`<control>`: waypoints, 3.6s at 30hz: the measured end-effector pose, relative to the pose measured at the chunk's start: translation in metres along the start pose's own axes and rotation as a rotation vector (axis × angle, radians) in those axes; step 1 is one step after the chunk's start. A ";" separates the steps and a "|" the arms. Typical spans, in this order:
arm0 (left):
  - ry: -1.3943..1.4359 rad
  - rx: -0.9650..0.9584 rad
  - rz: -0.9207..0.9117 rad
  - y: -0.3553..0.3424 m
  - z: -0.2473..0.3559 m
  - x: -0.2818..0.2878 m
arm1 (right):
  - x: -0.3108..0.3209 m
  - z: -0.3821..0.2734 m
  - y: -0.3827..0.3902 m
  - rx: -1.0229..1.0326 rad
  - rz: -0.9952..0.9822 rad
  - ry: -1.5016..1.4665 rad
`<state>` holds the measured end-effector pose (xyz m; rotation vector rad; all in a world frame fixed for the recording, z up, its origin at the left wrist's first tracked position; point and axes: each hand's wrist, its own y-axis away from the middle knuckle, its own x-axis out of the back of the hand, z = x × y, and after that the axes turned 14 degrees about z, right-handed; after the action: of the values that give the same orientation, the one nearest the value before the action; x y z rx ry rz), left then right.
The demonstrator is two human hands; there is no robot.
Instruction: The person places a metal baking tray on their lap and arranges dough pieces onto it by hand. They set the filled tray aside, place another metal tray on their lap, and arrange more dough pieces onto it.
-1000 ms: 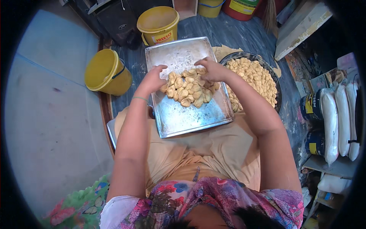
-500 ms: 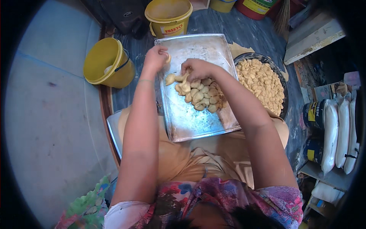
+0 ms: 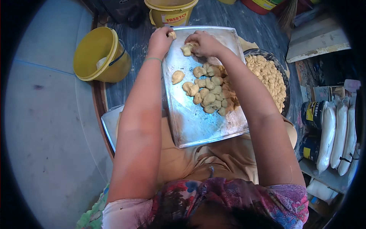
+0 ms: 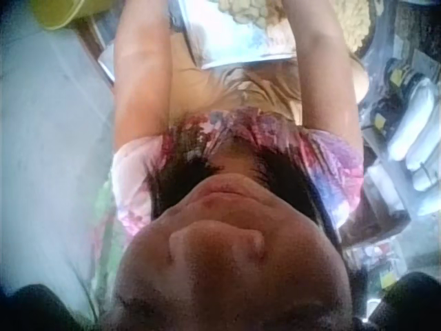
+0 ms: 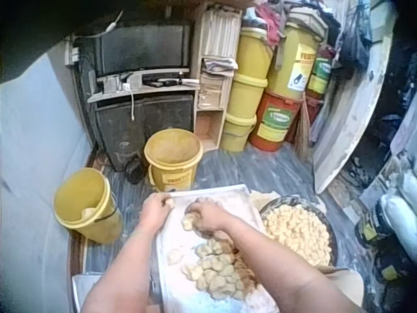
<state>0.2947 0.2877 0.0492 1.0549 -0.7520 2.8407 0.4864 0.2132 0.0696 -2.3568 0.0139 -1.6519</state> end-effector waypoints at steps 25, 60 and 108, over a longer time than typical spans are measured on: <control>-0.128 -0.212 -0.059 0.002 0.021 -0.032 | 0.021 0.063 -0.002 -0.421 -0.038 -0.677; -0.059 -0.391 0.047 0.019 0.072 -0.053 | 0.030 0.057 0.061 -0.148 0.037 -0.436; -0.310 -0.380 -0.225 0.021 0.047 0.000 | 0.025 0.063 -0.003 -0.183 0.107 0.029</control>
<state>0.3195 0.2485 0.0716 1.4179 -1.0621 2.2543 0.5531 0.2254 0.0737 -2.4146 0.3043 -1.6980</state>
